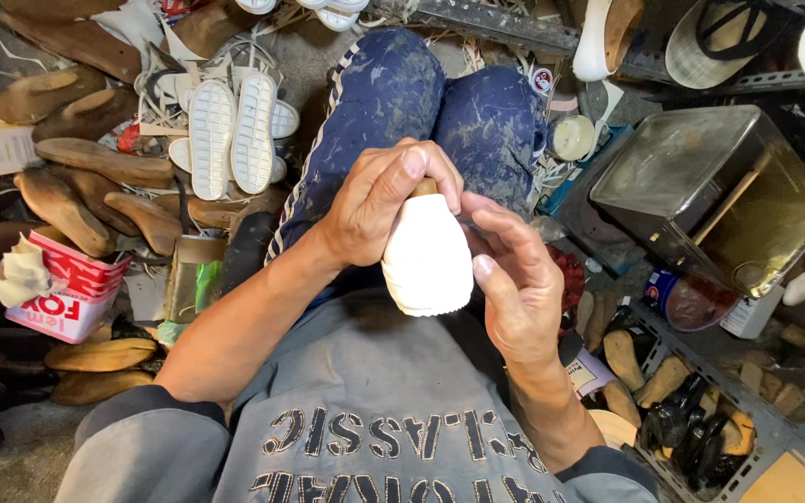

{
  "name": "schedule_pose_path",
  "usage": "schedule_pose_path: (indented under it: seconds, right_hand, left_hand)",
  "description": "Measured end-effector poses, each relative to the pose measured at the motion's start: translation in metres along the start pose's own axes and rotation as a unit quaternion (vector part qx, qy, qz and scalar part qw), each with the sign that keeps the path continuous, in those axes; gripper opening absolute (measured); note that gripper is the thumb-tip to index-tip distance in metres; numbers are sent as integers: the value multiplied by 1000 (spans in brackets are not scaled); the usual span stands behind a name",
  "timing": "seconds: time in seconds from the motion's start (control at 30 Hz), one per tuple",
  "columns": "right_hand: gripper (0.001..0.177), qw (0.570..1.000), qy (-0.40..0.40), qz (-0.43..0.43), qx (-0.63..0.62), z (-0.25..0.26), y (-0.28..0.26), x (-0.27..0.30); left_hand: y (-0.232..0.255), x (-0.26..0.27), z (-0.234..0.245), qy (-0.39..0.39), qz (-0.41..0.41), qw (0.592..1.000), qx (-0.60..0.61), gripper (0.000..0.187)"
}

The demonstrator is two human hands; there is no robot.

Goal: The person is repairing a white shoe by hand. They use a small stick to apply a substance to the shoe's edge and then press the parts together. The person also handles a shoe last and other shoe parts in a cluttered workshop.

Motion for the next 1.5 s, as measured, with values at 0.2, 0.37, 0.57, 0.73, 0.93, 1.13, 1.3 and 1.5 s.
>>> schedule_pose_path:
  seconds: [0.2, 0.37, 0.57, 0.73, 0.93, 1.13, 1.3, 1.5]
  right_hand:
    - [120, 990, -57, 80, 101, -19, -9, -3]
    - [98, 997, -25, 59, -51, 9, 35, -47]
    - [82, 996, -40, 48, -67, 5, 27, -75]
    - [59, 987, 7, 14, -160, -17, 1, -82]
    - [57, 987, 123, -23, -100, -23, 0, -71]
    - [62, 988, 154, 13, -22, -34, -23, -63]
    - [67, 982, 148, 111, -34, -55, -33, -4]
    - [87, 946, -53, 315, 47, -39, -24, 11]
  left_hand:
    - [20, 1, -14, 172, 54, 983, -32, 56]
    - [17, 0, -2, 9, 58, 979, -197, 56]
    - [-4, -3, 22, -59, 108, 975, -187, 55]
    - [8, -2, 8, -77, 121, 965, -220, 64]
    - [1, 14, 4, -40, 122, 961, -245, 62]
    - [15, 8, -3, -33, 92, 964, -248, 54]
    - [57, -17, -11, 19, -43, 986, -163, 67]
    - [66, -25, -13, -133, -114, 980, -100, 53]
Point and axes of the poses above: each hand's wrist, its own x-axis away from the middle knuckle, its own z-axis out of the back of the hand, y = z × x, the point moved 4 cm from there along -x, towards the middle knuckle, and after that the axes turned 6 degrees about x, right-handed, at the moved point
